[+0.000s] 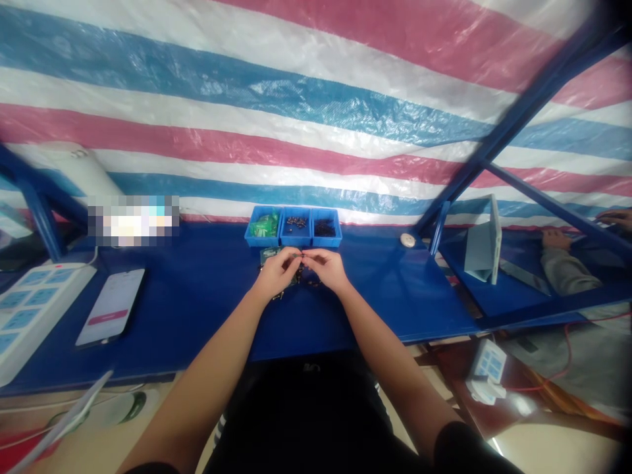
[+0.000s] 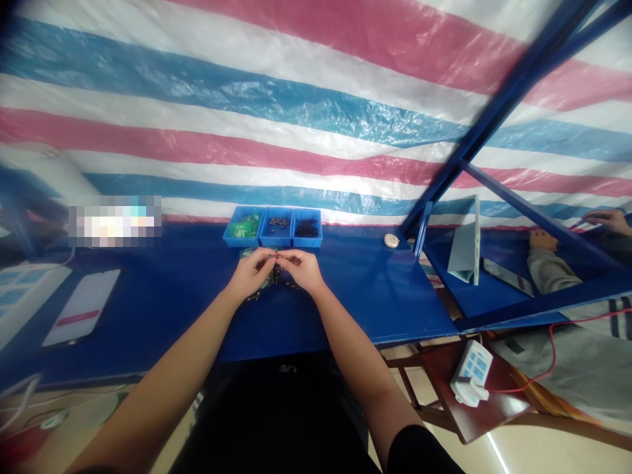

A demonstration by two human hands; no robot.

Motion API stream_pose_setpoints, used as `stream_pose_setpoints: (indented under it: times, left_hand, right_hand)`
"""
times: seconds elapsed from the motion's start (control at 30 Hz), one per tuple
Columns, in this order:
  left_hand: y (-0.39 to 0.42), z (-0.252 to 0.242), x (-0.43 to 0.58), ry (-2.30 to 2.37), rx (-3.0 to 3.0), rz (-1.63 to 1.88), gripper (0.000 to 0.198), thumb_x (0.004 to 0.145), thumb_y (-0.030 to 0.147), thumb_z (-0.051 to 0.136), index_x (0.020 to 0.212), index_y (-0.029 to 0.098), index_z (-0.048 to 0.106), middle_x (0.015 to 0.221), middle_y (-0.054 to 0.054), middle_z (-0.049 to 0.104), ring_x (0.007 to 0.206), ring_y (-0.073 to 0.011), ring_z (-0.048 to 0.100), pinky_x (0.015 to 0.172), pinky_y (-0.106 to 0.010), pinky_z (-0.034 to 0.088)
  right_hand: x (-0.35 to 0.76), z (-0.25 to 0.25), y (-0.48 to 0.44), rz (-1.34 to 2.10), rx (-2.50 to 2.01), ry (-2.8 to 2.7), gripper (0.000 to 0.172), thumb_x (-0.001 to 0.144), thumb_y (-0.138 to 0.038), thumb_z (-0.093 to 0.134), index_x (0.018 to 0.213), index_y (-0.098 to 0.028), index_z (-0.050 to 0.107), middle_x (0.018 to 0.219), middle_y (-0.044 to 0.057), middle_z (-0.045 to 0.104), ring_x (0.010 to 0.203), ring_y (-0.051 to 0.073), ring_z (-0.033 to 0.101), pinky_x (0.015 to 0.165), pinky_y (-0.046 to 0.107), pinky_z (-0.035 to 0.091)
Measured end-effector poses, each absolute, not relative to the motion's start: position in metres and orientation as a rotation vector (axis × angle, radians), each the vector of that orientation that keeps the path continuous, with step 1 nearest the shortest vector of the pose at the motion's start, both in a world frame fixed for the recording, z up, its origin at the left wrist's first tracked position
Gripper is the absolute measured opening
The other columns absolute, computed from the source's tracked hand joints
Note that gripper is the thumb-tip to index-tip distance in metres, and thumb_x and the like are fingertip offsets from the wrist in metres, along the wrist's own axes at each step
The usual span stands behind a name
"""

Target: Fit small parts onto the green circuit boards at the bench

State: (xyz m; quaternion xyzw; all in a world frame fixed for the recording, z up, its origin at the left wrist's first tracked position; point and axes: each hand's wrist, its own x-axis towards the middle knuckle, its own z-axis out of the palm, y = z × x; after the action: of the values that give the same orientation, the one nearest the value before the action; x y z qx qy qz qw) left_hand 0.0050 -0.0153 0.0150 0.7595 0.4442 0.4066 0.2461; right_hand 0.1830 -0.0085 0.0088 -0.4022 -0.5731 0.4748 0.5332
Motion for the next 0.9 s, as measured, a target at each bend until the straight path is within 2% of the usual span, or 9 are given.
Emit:
stream_pose_setpoints:
  times: [0.2, 0.4, 0.7, 0.77, 0.9]
  left_hand:
    - [-0.013, 0.014, 0.004, 1.223, 2.118, 1.129, 0.028, 0.096, 0.043, 0.047, 0.102, 0.021, 0.064, 0.083, -0.002, 0.068, 0.068, -0.0150, 0.061, 0.064, -0.026, 0.046]
    - [-0.014, 0.016, 0.004, 1.257, 2.147, 1.067, 0.032, 0.098, 0.044, 0.043, 0.089, 0.020, 0.063, 0.071, 0.001, 0.063, 0.064, -0.0141, 0.058, 0.063, -0.025, 0.043]
    - [-0.012, 0.015, 0.001, 1.391, 2.205, 1.121, 0.035, 0.098, 0.043, 0.041, 0.087, 0.021, 0.065, 0.075, -0.001, 0.067, 0.066, -0.0156, 0.061, 0.065, -0.026, 0.044]
    - [-0.011, 0.013, 0.000, 1.398, 2.215, 1.106, 0.036, 0.098, 0.044, 0.041, 0.085, 0.021, 0.065, 0.072, -0.001, 0.065, 0.063, -0.0151, 0.059, 0.063, -0.026, 0.043]
    - [-0.011, 0.012, -0.001, 1.410, 2.214, 1.104, 0.037, 0.098, 0.044, 0.041, 0.083, 0.020, 0.064, 0.069, 0.000, 0.064, 0.061, -0.0145, 0.058, 0.060, -0.025, 0.042]
  right_hand:
    - [0.183, 0.009, -0.008, 1.143, -0.919, -1.361, 0.034, 0.069, -0.040, 0.079, 0.095, -0.019, 0.075, 0.086, 0.005, 0.075, 0.070, 0.017, 0.068, 0.070, 0.032, 0.058]
    - [0.183, 0.012, -0.010, 1.143, -0.923, -1.384, 0.034, 0.069, -0.042, 0.079, 0.093, -0.018, 0.074, 0.086, 0.005, 0.074, 0.069, 0.016, 0.067, 0.069, 0.031, 0.058]
    - [0.184, 0.006, 0.011, 1.134, -1.047, -1.413, 0.034, 0.071, -0.045, 0.076, 0.090, -0.017, 0.073, 0.071, 0.003, 0.071, 0.055, 0.013, 0.060, 0.056, 0.027, 0.053]
    - [0.178, 0.008, 0.021, 1.082, -1.063, -1.356, 0.037, 0.072, -0.046, 0.075, 0.096, -0.017, 0.073, 0.076, 0.004, 0.072, 0.060, 0.014, 0.064, 0.063, 0.029, 0.056]
    - [0.171, 0.009, 0.033, 1.041, -0.976, -1.324, 0.060, 0.074, -0.043, 0.073, 0.128, -0.021, 0.060, 0.114, 0.009, 0.071, 0.087, 0.017, 0.070, 0.079, 0.033, 0.058]
